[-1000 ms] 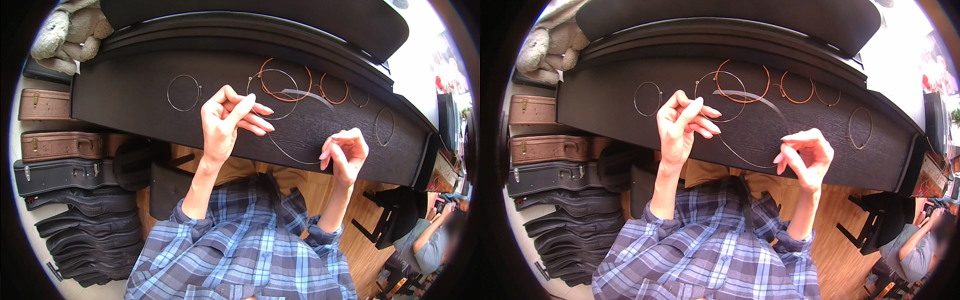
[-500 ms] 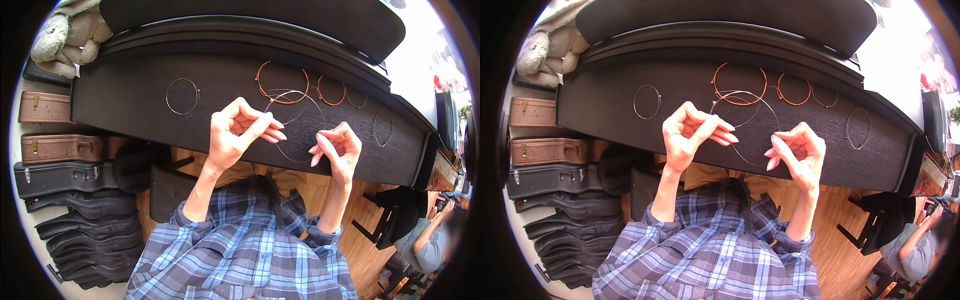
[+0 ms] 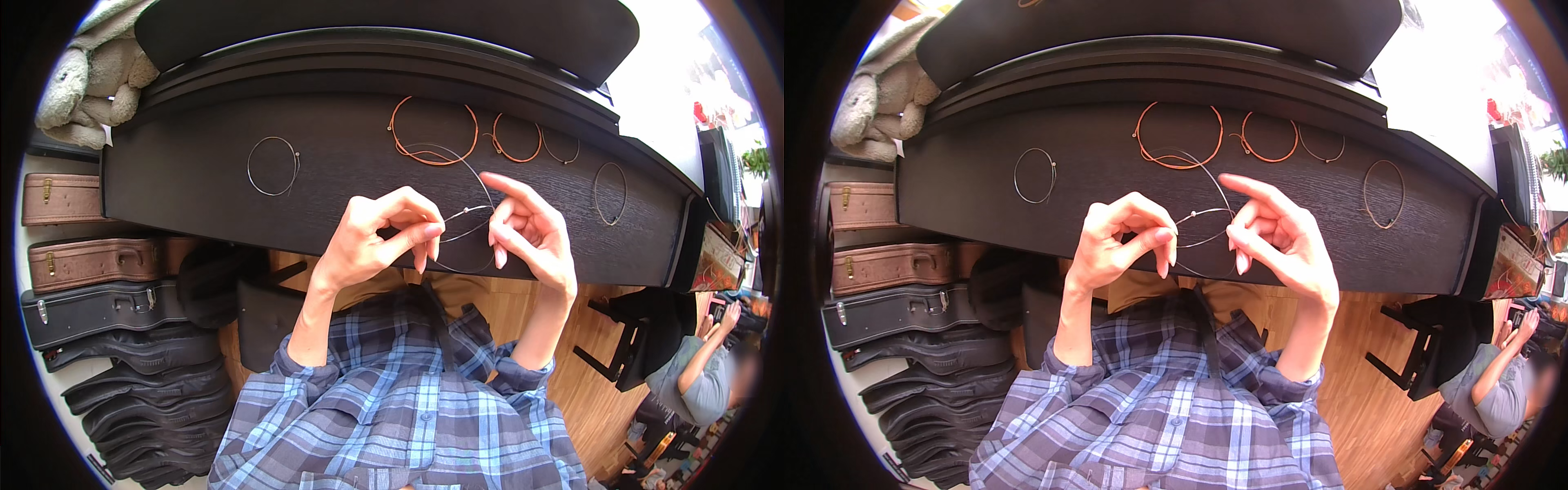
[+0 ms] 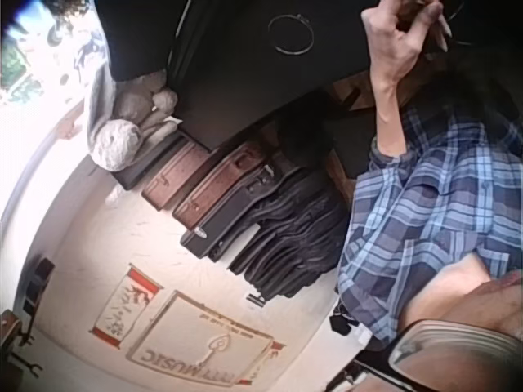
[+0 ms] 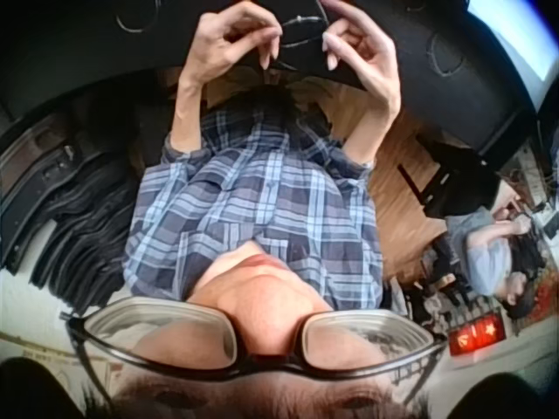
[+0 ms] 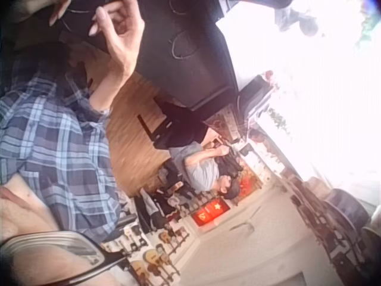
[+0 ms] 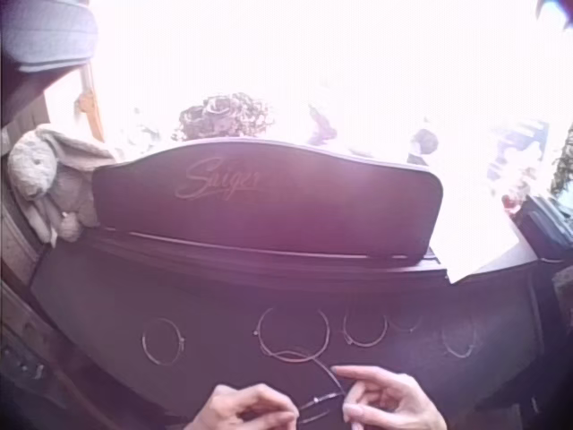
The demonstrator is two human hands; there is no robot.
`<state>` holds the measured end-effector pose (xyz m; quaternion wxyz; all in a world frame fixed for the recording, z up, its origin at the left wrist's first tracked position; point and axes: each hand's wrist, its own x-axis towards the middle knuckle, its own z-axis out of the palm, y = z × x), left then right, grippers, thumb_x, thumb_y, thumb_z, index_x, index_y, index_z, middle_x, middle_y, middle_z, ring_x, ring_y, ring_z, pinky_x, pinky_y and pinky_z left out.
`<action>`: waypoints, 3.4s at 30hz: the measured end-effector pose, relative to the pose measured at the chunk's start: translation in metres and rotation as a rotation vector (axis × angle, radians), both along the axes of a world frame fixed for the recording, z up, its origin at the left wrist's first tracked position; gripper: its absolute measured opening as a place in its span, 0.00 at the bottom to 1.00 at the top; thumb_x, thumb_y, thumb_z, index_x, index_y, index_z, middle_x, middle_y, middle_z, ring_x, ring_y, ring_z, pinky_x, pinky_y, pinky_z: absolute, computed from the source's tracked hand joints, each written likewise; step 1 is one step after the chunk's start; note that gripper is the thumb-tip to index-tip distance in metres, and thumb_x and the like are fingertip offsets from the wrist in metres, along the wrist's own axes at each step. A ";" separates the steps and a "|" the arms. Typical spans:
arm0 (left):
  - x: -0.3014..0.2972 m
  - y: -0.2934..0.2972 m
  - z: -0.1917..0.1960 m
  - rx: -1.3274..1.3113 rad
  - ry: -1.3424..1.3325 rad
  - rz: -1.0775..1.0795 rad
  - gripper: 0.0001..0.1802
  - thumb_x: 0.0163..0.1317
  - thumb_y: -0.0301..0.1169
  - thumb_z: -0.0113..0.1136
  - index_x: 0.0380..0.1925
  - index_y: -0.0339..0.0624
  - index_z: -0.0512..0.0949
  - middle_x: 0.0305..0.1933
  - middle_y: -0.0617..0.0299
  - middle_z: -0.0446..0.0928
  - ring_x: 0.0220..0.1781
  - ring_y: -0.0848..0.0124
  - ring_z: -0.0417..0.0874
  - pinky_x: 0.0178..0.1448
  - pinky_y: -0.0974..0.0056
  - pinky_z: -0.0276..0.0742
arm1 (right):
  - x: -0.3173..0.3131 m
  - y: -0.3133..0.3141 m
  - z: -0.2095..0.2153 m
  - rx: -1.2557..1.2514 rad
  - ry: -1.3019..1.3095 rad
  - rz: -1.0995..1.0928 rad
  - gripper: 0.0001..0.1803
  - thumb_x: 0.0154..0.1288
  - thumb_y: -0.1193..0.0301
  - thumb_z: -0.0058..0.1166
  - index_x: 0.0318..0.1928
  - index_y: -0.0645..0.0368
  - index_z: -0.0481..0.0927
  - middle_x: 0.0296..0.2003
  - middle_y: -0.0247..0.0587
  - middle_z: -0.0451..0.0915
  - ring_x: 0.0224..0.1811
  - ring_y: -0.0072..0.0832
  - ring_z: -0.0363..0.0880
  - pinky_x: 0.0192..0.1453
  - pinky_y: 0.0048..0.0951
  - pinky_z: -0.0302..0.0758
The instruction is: The person bends and shapes thin metal wire into circular loops by hand on a dark work surface. They repeatedly adjust the loops and place them on the surface alongside other finished loops.
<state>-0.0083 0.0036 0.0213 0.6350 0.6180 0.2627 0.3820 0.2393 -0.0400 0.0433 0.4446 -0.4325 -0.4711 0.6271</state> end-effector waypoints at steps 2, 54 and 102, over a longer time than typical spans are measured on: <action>0.000 0.000 0.000 0.010 0.008 -0.011 0.02 0.69 0.22 0.61 0.40 0.34 0.79 0.25 0.59 0.84 0.23 0.74 0.85 0.28 0.71 0.78 | 0.003 0.003 0.000 -0.009 0.060 0.081 0.30 0.69 0.80 0.58 0.70 0.65 0.68 0.33 0.37 0.79 0.30 0.19 0.80 0.34 0.21 0.78; 0.003 0.005 0.006 -0.187 -0.021 0.171 0.04 0.70 0.22 0.59 0.38 0.31 0.76 0.22 0.54 0.82 0.18 0.71 0.84 0.21 0.70 0.78 | 0.005 -0.004 -0.024 0.320 0.340 -0.467 0.06 0.82 0.71 0.42 0.51 0.58 0.71 0.23 0.29 0.70 0.10 0.10 0.56 0.18 0.15 0.58; 0.003 0.000 0.005 -0.130 -0.102 0.220 0.05 0.69 0.21 0.61 0.37 0.28 0.76 0.23 0.52 0.83 0.20 0.67 0.87 0.22 0.69 0.80 | -0.004 -0.008 -0.015 0.355 -0.195 -0.201 0.09 0.61 0.88 0.61 0.30 0.66 0.75 0.22 0.41 0.79 0.17 0.28 0.83 0.18 0.19 0.78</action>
